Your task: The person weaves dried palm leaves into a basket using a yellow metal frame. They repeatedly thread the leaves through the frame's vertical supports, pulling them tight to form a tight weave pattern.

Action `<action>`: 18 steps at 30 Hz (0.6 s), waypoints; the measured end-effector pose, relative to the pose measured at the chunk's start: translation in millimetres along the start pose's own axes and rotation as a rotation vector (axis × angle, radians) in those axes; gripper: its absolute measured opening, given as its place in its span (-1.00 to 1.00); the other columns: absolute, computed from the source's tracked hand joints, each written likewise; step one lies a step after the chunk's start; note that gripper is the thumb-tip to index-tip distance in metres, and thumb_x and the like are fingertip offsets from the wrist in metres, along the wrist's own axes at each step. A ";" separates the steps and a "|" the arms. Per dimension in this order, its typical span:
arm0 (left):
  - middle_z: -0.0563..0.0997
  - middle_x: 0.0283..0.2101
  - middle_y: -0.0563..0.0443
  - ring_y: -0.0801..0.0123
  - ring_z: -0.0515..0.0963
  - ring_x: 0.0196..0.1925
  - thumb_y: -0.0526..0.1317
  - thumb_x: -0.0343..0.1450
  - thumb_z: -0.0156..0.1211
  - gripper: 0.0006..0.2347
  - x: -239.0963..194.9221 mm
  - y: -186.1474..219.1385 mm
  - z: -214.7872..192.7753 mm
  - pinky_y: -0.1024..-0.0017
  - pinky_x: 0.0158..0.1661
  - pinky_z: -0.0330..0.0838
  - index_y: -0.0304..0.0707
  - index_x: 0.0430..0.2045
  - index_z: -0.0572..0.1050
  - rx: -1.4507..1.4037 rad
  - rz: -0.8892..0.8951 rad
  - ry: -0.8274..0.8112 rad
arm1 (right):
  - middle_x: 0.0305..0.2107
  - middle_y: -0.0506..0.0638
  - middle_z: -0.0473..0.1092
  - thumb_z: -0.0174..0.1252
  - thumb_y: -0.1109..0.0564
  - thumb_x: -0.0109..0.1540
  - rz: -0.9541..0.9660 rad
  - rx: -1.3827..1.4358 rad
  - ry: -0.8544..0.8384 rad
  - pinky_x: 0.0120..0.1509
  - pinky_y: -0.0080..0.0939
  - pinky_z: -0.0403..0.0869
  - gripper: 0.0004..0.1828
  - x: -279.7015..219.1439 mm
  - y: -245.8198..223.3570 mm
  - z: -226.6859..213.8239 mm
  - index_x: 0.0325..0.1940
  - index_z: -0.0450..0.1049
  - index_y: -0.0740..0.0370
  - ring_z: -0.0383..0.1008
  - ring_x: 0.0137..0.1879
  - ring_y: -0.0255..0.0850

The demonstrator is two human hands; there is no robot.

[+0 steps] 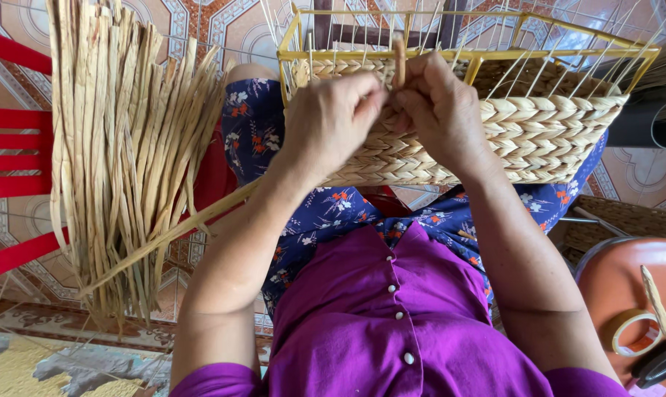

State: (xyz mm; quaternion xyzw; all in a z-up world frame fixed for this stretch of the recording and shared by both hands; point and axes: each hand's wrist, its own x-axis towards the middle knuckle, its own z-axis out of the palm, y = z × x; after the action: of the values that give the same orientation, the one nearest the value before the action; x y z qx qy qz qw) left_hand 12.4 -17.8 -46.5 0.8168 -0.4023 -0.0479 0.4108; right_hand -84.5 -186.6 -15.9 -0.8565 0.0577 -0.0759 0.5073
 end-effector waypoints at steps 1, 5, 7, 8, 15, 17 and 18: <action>0.69 -0.46 0.05 0.51 0.62 -0.57 -0.21 0.54 0.26 -0.90 -7.6 -0.1 4.4 0.51 -0.57 0.50 -0.19 -0.32 0.59 0.010 0.083 0.034 | -0.33 -0.03 0.54 0.08 0.37 0.42 0.027 0.050 0.003 -0.31 -0.39 0.59 -0.92 1.1 0.8 0.4 -0.03 0.34 0.31 0.59 -0.32 -0.36; 0.69 -0.27 0.01 0.51 0.68 -0.40 -0.24 0.58 0.23 -0.94 -39.9 8.0 13.4 0.58 -0.43 0.57 -0.18 -0.22 0.52 0.076 0.264 0.250 | -0.32 -0.02 0.58 0.22 0.32 0.40 -0.141 -0.215 0.048 -0.28 -0.36 0.60 -0.90 2.2 2.5 9.5 -0.04 0.54 0.19 0.64 -0.30 -0.30; 0.71 -0.30 0.00 0.54 0.64 -0.49 -0.26 0.54 0.26 -0.89 -51.0 7.9 7.8 0.59 -0.56 0.48 -0.27 -0.13 0.55 0.096 0.100 0.234 | -0.29 -0.05 0.59 0.22 0.31 0.43 -0.235 -0.301 0.021 -0.20 -0.37 0.62 -0.88 1.9 0.3 14.6 0.00 0.56 0.14 0.66 -0.23 -0.30; 0.72 -0.32 -0.01 0.55 0.63 -0.54 -0.28 0.52 0.27 -0.85 -52.6 5.5 2.3 0.60 -0.63 0.44 -0.32 -0.09 0.56 0.105 0.023 0.226 | -0.27 -0.03 0.59 0.22 0.32 0.41 -0.287 -0.366 0.026 -0.18 -0.32 0.60 -0.87 1.2 -1.3 15.5 0.00 0.54 0.16 0.65 -0.22 -0.26; 0.63 -0.37 0.07 0.50 0.56 -0.50 -0.17 0.52 0.34 -0.88 -46.6 -4.8 -43.4 0.58 -0.56 0.43 -0.10 -0.17 0.54 0.311 -0.051 0.181 | -0.30 0.04 0.56 0.24 0.30 0.38 -0.149 -0.248 0.131 -0.23 -0.29 0.55 -0.91 -4.3 -11.0 21.6 -0.09 0.44 0.28 0.62 -0.26 -0.25; 0.53 -0.27 -0.04 0.38 0.53 -0.37 -0.18 0.50 0.37 -0.68 -47.8 7.5 -42.6 0.59 -0.44 0.49 -0.26 0.09 0.48 0.251 0.090 0.236 | -0.32 0.03 0.57 0.25 0.29 0.39 -0.125 -0.237 0.147 -0.21 -0.29 0.57 -0.90 1.4 -9.7 25.6 -0.10 0.43 0.29 0.65 -0.24 -0.26; 0.49 -0.21 -0.08 0.32 0.53 -0.30 -0.16 0.40 0.36 -0.58 -50.7 16.1 -38.2 0.49 -0.32 0.53 -0.36 0.10 0.44 0.301 0.171 0.213 | -0.33 0.04 0.57 0.25 0.29 0.38 -0.136 -0.248 0.147 -0.20 -0.29 0.58 -0.90 1.9 -8.7 26.0 -0.10 0.43 0.30 0.65 -0.23 -0.25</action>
State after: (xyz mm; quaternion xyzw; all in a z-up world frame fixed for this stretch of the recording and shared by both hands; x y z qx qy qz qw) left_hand -16.0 36.2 -22.8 0.8323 -0.4271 0.1343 0.3270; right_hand -77.6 -160.3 -20.4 -0.9067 0.0456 -0.1649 0.3856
